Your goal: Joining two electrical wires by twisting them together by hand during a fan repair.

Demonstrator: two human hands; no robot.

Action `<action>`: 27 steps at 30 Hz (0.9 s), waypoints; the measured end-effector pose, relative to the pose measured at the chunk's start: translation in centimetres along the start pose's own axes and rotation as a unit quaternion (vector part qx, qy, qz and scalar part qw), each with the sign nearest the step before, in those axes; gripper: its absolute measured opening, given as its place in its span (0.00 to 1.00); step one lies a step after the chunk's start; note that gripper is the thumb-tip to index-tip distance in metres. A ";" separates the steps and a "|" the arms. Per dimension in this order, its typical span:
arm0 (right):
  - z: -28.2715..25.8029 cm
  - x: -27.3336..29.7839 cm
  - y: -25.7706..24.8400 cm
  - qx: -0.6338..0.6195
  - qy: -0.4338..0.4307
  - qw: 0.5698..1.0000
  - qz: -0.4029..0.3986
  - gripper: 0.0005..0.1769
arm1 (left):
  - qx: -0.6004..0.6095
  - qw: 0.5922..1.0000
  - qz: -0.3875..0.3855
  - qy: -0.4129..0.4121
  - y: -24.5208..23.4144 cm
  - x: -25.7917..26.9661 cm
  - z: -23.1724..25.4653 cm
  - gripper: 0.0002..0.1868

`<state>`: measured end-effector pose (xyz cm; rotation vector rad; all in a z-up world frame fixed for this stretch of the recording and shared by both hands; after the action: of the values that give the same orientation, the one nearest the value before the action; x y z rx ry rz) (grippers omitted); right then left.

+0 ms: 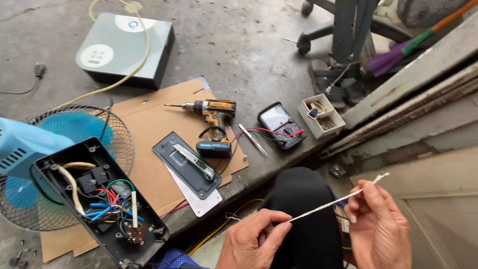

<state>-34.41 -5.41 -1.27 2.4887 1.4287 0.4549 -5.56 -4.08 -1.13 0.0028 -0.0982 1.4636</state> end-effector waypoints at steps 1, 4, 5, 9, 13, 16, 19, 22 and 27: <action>1.6 -0.3 -1.8 0.008 0.051 0.998 0.026 0.12 | -0.025 1.000 -0.013 -0.007 0.1 0.0 -0.5 0.06; 4.9 -0.3 -3.5 -0.009 0.091 0.995 0.026 0.12 | -0.033 0.999 -0.016 -0.033 -0.7 0.2 -0.8 0.02; 5.4 0.0 -3.4 -0.010 0.092 0.995 0.027 0.12 | -0.034 0.999 -0.017 -0.034 -1.0 0.3 -0.7 0.02; 6.1 0.7 -1.8 -0.001 0.143 0.989 0.031 0.13 | -0.062 0.998 0.019 -0.009 -2.7 0.5 -0.7 0.02; 5.4 1.5 -0.7 0.052 0.161 0.984 0.048 0.15 | -0.076 0.996 0.039 -0.034 -3.7 0.7 -2.1 0.03; 4.5 2.1 0.6 0.054 0.161 0.983 0.071 0.13 | -0.084 0.995 0.043 -0.045 -3.6 0.3 -2.9 0.05; 4.6 2.2 0.6 0.043 0.171 0.982 0.072 0.17 | -0.098 0.994 0.046 -0.024 -3.6 0.5 -3.1 0.04; 4.8 2.2 0.3 0.039 0.182 0.980 0.071 0.17 | -0.112 0.992 0.052 -0.025 -3.7 0.6 -2.9 0.04; 5.2 1.7 -0.4 0.022 0.205 0.977 0.064 0.19 | -0.127 0.990 0.055 -0.031 -3.9 0.9 -3.8 0.04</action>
<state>-31.90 -3.96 -5.99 2.6384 1.4265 1.0223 -1.35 -3.39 -4.68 -0.1670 -0.3392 1.5517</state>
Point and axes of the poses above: each hand's wrist, its own x-axis away from the middle knuckle, its own y-axis out of the palm, z = x × y, the point moved 8 cm from there along -x, towards the middle knuckle, and after that the axes turned 1 degree about -z, right-handed, at the moved point
